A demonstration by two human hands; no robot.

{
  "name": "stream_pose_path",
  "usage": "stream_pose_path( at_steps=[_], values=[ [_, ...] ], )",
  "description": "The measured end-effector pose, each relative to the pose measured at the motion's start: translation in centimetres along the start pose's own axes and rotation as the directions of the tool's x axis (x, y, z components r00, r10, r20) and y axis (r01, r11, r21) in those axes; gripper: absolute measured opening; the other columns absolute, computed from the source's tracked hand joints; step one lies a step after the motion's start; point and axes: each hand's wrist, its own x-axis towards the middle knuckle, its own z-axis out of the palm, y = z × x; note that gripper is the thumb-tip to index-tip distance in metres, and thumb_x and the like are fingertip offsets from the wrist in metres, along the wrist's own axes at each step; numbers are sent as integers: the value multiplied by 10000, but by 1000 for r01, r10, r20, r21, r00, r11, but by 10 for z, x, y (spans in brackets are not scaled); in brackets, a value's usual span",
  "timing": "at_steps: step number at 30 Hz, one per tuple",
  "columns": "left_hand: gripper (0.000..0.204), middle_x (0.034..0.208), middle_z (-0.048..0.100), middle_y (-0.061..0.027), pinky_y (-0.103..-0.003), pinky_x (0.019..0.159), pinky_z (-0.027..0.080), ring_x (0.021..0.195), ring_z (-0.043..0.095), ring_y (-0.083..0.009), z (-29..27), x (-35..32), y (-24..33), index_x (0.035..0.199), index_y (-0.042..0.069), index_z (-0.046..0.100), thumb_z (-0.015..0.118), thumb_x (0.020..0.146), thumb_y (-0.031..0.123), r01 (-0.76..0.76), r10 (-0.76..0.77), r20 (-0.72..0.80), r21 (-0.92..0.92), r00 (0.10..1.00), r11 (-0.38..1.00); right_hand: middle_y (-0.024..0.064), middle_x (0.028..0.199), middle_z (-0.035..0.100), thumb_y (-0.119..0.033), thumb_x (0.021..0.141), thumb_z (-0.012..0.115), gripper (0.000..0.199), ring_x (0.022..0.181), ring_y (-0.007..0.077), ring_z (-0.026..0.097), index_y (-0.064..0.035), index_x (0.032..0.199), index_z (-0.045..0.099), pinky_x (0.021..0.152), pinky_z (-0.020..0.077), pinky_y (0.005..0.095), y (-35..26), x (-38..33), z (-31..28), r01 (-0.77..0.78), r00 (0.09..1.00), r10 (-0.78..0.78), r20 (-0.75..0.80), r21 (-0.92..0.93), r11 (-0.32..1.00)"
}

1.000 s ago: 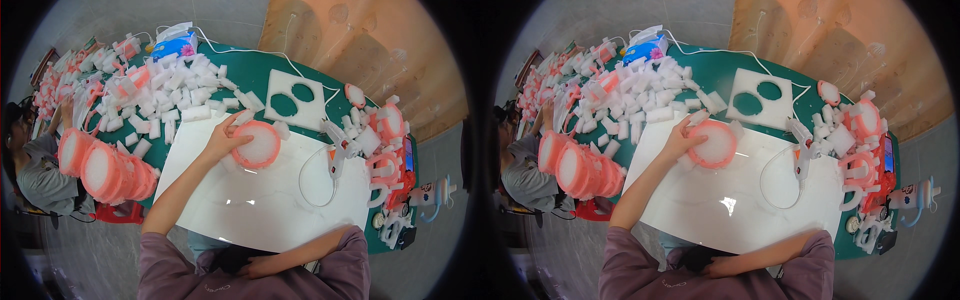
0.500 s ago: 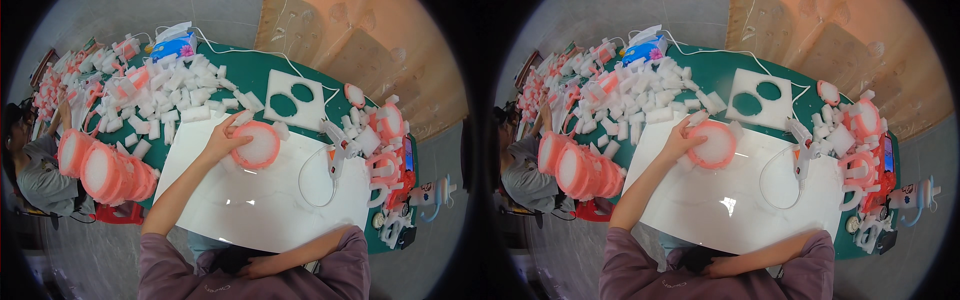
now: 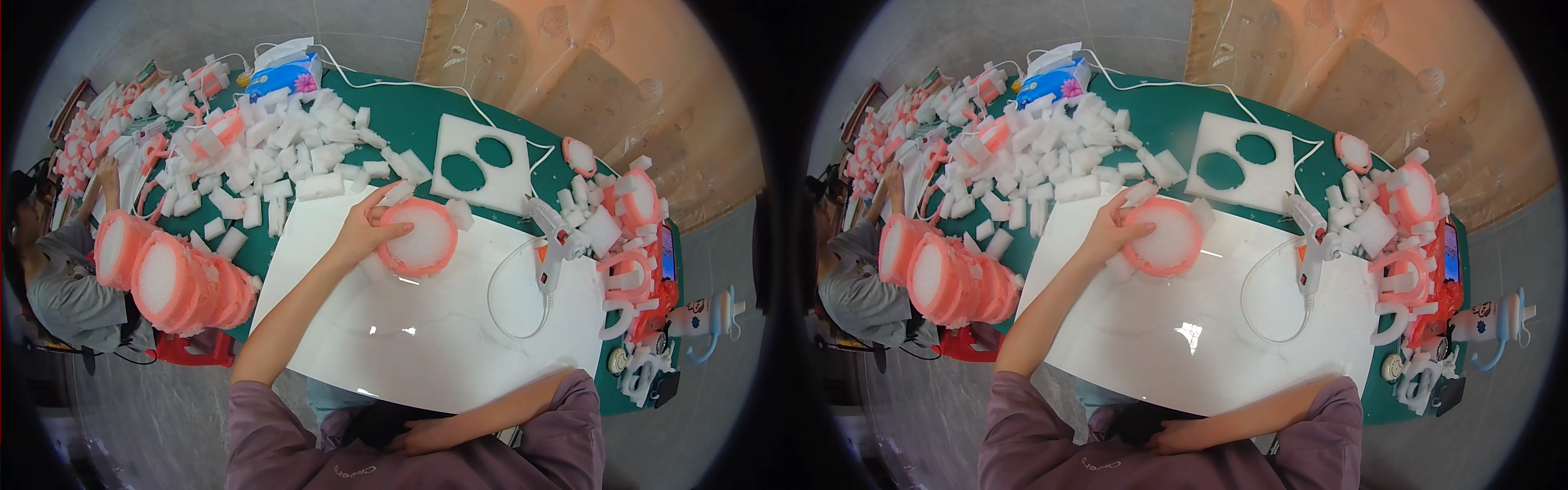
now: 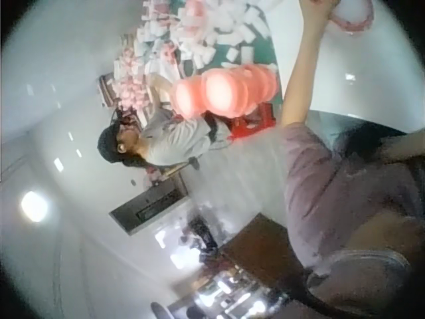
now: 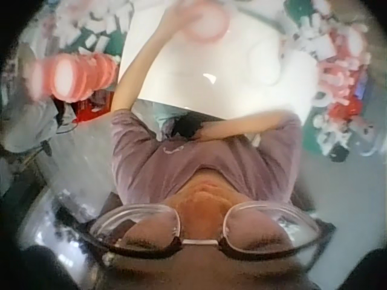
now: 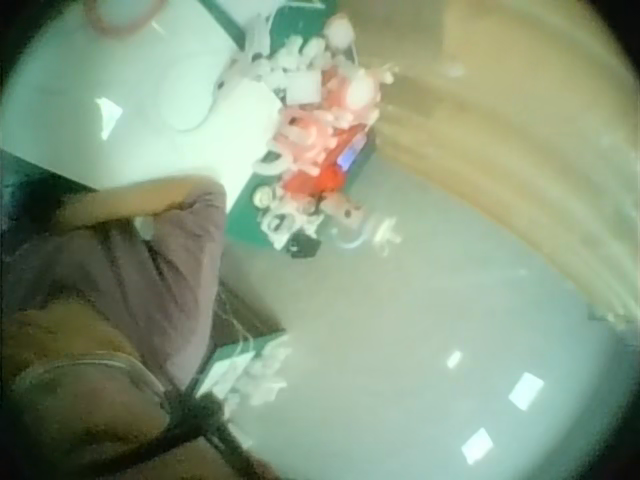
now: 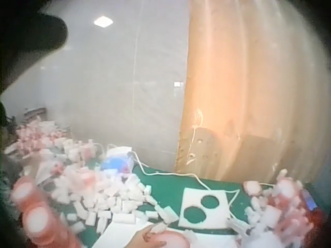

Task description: The person applies glue using a hot glue gun and attaches small foam pieces around the rim of a circular foam frame by hand, pressing each piece in place.

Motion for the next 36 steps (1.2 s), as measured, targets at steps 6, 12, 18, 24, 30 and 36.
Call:
stream_pose_path(
  at_steps=[6,12,18,24,30,36],
  values=[
    [693,966,643,-105,-275,801,473,875,610,-131,1,-1,3,1333,50,341,685,732,61,18,-18,-4,24,1000,1000,113,1289,407,-173,832,470,290,1168,292,438,-39,1089,477,921,379,573,4,1,7,-12,1000,12,-7,37,999],
    [696,995,630,-108,-290,822,472,889,604,-145,1,-1,4,1335,47,330,670,729,13,43,-43,-2,8,999,999,125,1277,413,-169,825,479,288,1168,290,438,-25,1075,480,907,393,568,2,0,3,13,1000,-13,-22,12,1000],
    [691,994,636,-104,-277,823,463,903,602,-134,0,0,-1,1330,53,347,689,730,65,5,-5,-2,3,1000,1000,132,1266,418,-156,817,490,287,1162,295,440,-20,1069,478,896,413,552,3,1,5,11,999,-12,-31,-42,999],
    [687,1006,627,-111,-290,831,467,902,602,-145,1,0,3,1335,39,327,663,736,7,24,-24,7,2,1000,1000,127,1267,415,-162,830,474,280,1154,294,448,-25,1075,476,896,412,555,-1,0,0,-4,1000,4,-13,-7,1000],
    [689,990,630,-110,-291,824,468,892,602,-143,1,-1,3,1336,37,323,660,736,3,25,-25,5,30,1000,999,114,1279,407,-168,837,465,293,1155,290,449,-41,1101,466,918,393,559,7,4,15,-12,1000,12,-5,9,1000],
    [688,944,646,-84,-265,798,465,864,603,-117,-1,1,-3,1327,64,360,688,723,61,2,-2,1,3,1000,1000,101,1298,401,-169,837,465,300,1154,289,454,-42,1108,477,919,382,570,4,2,8,-22,1000,22,-8,10,1000]
  ],
)
